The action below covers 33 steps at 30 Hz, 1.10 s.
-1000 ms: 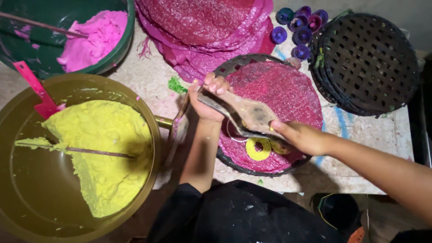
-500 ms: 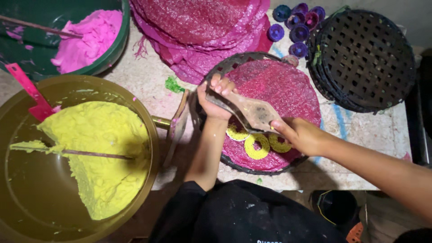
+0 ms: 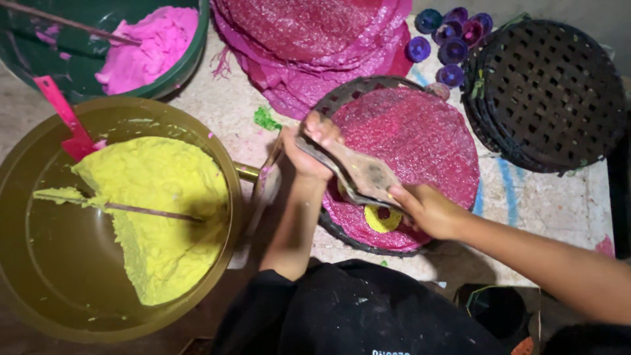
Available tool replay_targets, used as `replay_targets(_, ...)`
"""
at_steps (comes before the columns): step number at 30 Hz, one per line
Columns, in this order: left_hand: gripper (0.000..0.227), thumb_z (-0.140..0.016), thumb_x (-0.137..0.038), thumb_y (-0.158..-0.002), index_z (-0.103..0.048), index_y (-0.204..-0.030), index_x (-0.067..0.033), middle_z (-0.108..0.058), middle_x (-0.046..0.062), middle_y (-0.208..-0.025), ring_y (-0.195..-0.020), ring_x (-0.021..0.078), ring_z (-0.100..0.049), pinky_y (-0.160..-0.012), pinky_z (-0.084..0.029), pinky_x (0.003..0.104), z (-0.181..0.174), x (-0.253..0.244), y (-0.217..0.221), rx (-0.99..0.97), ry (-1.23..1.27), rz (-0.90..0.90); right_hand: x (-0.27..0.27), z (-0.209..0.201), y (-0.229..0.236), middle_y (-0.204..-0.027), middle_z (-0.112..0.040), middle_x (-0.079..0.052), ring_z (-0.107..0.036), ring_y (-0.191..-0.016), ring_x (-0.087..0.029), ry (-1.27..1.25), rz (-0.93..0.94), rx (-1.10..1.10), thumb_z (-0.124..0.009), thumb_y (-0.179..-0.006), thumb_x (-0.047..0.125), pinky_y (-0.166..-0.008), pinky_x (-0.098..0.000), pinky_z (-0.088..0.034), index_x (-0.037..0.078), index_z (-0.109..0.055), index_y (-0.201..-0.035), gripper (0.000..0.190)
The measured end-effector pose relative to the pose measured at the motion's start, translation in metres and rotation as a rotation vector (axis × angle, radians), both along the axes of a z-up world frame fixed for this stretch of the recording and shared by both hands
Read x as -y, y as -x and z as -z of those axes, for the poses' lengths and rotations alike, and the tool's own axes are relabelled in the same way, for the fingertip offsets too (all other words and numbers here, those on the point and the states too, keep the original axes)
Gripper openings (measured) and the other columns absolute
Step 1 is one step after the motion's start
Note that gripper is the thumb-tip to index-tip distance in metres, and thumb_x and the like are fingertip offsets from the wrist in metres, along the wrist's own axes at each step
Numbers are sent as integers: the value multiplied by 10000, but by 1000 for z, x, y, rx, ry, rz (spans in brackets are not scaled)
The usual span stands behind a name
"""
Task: The person prepares a pink fabric base on a circular tray, then uses a wooden press to form yellow dough into ring shapes on the fabric. They repeat this process to create multiple yellow rings, then add pink dough centers to each ring using the same press. Finally, they place a perforated lid over the tray.
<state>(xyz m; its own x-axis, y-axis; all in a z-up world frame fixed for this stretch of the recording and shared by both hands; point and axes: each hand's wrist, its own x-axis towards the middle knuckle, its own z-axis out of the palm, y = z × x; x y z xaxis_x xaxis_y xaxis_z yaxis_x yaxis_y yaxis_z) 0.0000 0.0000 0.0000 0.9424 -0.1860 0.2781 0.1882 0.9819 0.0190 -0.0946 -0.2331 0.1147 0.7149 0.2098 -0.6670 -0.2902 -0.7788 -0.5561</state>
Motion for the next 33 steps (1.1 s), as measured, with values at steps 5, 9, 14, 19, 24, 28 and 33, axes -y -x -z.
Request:
replay_targets(5, 363, -535, -400, -900, -505, -1116, -110, -567, 76, -1036, -1009, 254, -533, -943, -441, 420, -5, 14, 21, -182, -396, 130, 61, -1, 10, -598, -593, -81, -593, -543, -212, 24, 51, -5, -320, -973, 630, -562, -379, -525, 44, -674, -840, 698)
replay_targets(9, 671, -700, -291, -785, -373, -1343, -110, -488, 144, -1276, -1199, 333, -438, -1037, -356, 480, -20, -13, 41, 354, -1505, -100, 113, 3, 34, -577, -607, -65, -587, -544, -180, -117, 82, 201, -134, -973, 719, -545, -335, -480, 37, -713, -762, 918)
replay_targets(14, 1182, -897, -176, -622, -206, -1582, -141, -383, 203, -1548, -1409, 403, -318, -1132, -251, 545, -32, -17, 66, 794, -2088, -95, 129, 28, 78, -712, -604, -71, -557, -639, -181, -544, 406, 186, -148, -937, 817, -589, -326, -445, 4, -635, -964, 947)
replay_targets(19, 1222, -937, -306, -645, -172, -1586, -157, -401, 180, -1525, -1417, 391, -323, -1145, -205, 558, -33, -9, 53, 735, -2158, 54, 122, 35, 106, -764, -580, -93, -543, -685, -208, -757, 573, 242, -213, -889, 881, -628, -350, -442, -34, -583, -1114, 1012)
replay_targets(24, 1165, -941, -405, -631, -285, -1565, -171, -423, 171, -1550, -1436, 390, -341, -1152, -240, 552, -11, -10, -2, 624, -2224, -103, 114, 37, 122, -759, -546, -118, -516, -703, -236, -900, 727, 250, -253, -913, 900, -672, -380, -440, -67, -558, -1169, 1045)
replay_targets(28, 1136, -967, -410, -654, -328, -1546, -117, -372, 240, -1559, -1422, 436, -348, -1163, -284, 549, 22, -28, -36, 299, -2247, -380, 112, 39, 129, -775, -553, -118, -519, -719, -241, -891, 752, 278, -249, -865, 916, -650, -370, -403, -54, -542, -1180, 1060)
replay_targets(33, 1092, -920, -244, -668, -324, -1566, -71, -491, 218, -1518, -1420, 383, -478, -1183, -383, 457, 69, -52, -5, 108, -2047, -368, 115, 46, 143, -787, -546, -119, -509, -736, -256, -956, 810, 271, -283, -853, 921, -671, -396, -411, -44, -519, -1174, 1044)
